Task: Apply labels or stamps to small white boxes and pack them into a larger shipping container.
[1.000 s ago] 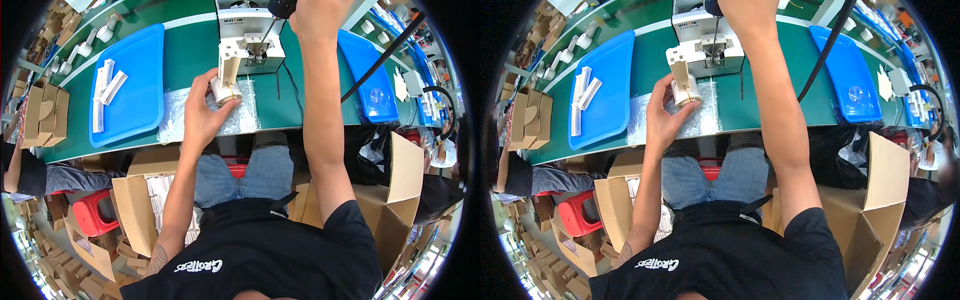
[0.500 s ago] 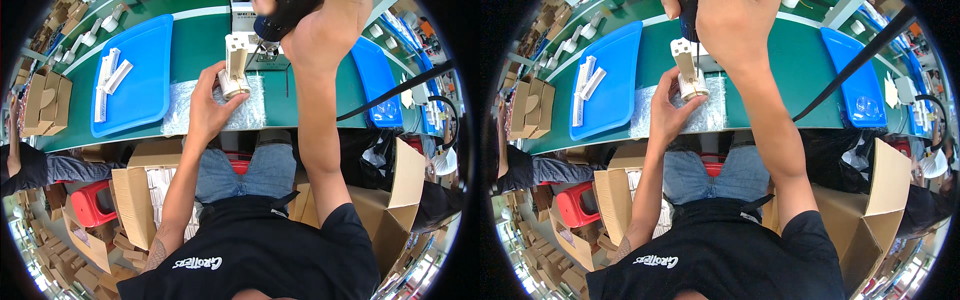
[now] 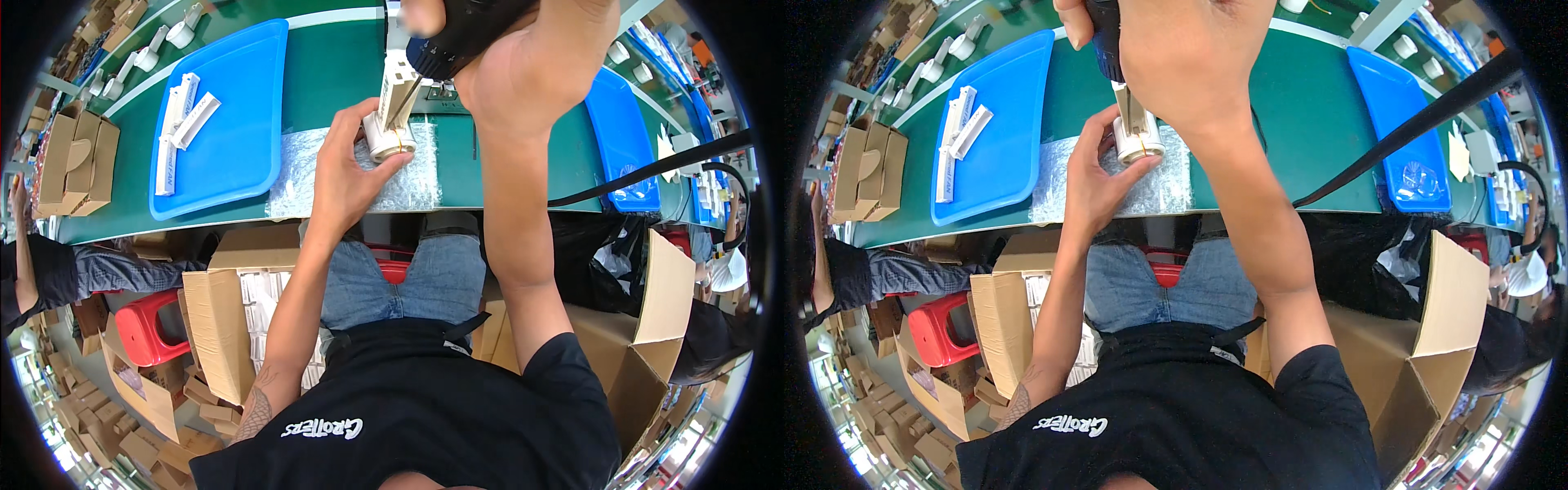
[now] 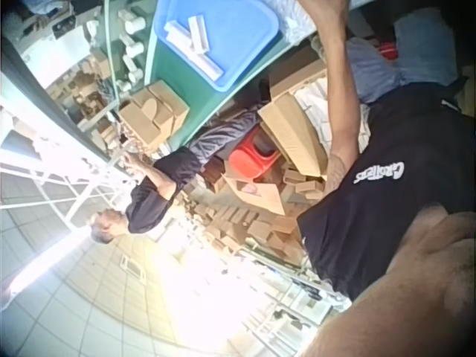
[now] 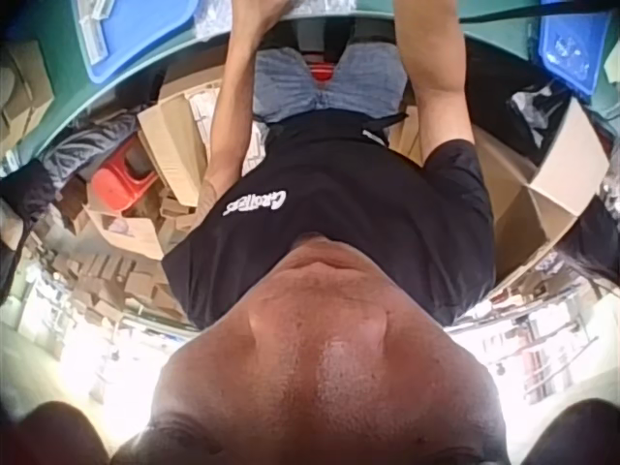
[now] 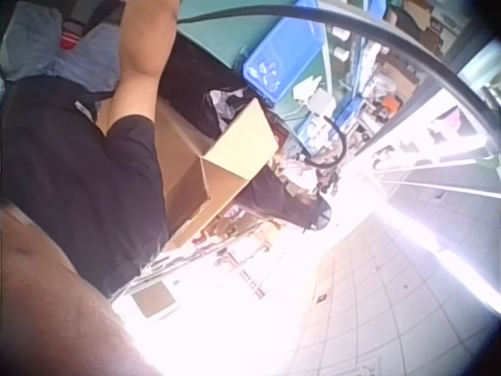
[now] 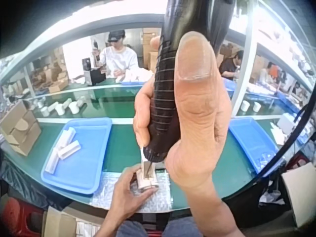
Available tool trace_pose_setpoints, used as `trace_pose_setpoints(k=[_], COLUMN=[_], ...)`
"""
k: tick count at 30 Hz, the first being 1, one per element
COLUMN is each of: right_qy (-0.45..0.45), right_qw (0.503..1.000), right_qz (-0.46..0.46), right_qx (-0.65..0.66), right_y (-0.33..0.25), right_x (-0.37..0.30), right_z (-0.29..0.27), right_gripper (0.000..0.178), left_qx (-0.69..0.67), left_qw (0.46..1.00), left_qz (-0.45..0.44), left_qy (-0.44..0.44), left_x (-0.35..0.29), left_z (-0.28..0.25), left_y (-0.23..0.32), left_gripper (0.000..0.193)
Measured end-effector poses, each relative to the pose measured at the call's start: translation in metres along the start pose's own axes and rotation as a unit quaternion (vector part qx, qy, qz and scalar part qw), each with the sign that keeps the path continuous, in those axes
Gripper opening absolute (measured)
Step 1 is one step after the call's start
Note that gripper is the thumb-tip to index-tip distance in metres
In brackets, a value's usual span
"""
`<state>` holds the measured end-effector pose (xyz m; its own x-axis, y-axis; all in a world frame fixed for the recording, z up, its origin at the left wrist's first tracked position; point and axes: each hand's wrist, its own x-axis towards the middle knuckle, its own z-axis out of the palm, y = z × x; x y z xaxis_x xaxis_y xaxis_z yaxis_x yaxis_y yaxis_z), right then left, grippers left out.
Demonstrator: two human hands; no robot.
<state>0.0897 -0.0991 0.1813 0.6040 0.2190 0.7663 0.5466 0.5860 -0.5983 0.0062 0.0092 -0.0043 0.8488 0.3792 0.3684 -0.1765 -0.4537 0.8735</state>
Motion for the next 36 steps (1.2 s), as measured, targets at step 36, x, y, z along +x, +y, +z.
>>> trace_pose_setpoints(k=[36], right_qy=[-0.032], right_qw=[0.998], right_qz=[-0.032], right_qx=[0.032], right_y=[0.02], right_x=[-0.004], right_z=[-0.011], right_gripper=[0.043], left_qx=[0.011], left_qw=[1.0], left_qz=[0.019], left_qy=[0.014], left_x=[-0.003], left_z=[-0.001], left_y=[0.0], left_gripper=[0.069])
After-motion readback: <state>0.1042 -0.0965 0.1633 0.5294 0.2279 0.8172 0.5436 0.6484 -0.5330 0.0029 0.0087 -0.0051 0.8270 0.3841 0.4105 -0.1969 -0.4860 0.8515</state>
